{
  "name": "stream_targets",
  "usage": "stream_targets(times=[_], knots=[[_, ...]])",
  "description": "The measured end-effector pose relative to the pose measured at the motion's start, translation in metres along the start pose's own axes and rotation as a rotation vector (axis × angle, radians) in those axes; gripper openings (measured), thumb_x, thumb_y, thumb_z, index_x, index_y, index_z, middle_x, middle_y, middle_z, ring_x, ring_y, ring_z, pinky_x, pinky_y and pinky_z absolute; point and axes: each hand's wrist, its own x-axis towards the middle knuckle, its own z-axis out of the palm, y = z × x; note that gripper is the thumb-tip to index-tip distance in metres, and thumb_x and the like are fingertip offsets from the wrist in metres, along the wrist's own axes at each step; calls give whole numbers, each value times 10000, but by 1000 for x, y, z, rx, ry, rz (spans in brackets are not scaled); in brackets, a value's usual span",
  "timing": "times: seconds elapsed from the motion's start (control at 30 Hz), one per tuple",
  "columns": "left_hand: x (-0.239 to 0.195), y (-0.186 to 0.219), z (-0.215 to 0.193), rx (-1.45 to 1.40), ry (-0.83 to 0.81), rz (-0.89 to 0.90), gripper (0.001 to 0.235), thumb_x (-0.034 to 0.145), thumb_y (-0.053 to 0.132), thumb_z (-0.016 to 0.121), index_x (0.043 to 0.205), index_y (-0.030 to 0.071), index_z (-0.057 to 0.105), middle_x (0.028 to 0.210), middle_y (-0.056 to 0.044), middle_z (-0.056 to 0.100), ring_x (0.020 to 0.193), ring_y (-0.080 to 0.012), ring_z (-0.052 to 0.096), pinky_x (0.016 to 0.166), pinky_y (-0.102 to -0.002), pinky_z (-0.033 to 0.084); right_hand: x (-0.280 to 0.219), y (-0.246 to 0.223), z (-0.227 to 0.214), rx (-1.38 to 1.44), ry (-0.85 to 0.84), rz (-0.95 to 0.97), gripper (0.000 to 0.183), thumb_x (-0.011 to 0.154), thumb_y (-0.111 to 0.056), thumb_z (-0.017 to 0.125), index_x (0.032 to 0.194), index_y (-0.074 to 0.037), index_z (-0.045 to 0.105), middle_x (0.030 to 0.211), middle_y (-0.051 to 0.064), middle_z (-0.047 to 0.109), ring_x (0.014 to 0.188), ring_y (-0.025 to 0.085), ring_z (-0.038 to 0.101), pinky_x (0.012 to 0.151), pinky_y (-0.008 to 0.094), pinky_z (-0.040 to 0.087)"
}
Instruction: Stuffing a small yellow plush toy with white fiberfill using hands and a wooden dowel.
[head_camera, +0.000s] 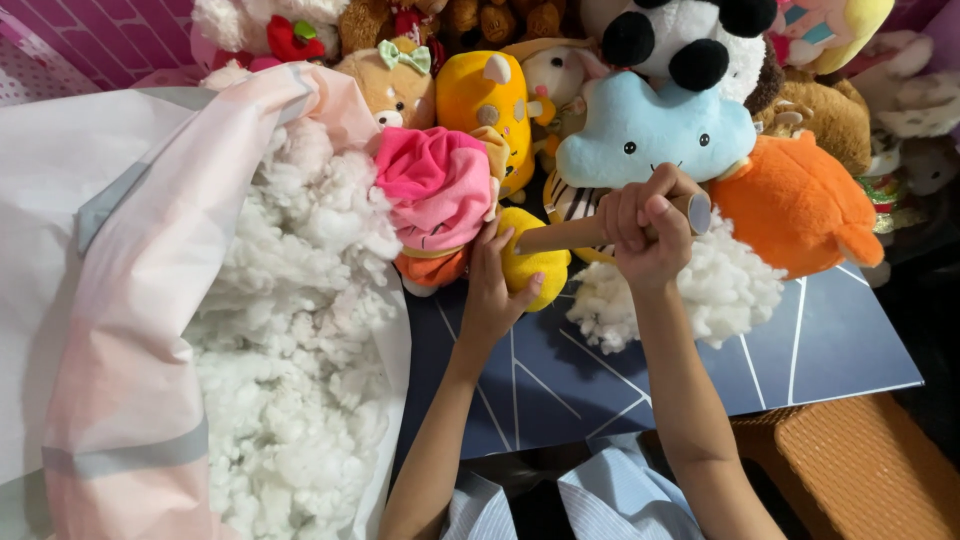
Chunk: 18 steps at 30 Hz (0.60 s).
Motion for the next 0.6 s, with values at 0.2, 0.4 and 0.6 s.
stream_targets(times=[0.2,0.4,0.6], knots=[[1,0,-7,-55,-42,-110,775,819,471,774,1428,120,449,1548,-227,343,1448,-392,386,1189,-533,323,-3,-1,14,-9,-16,13,314,968,-173,537,686,-104,416,403,-13,376,301,60,337,340,224,334],[-1,-19,0,-60,36,-53,853,735,497,815,1436,131,496,1475,-163,452,1383,-336,470,1163,-498,354,-6,30,15,9,8,-61,324,994,-118,538,694,-98,416,404,-5,378,298,71,336,340,239,325],[-2,-21,3,45,56,-17,900,690,560,787,1458,172,525,1432,-151,479,1348,-346,493,1165,-508,368,-18,43,9,40,71,-88,312,1014,-163,520,722,-120,420,411,-12,391,295,69,370,328,228,332]])
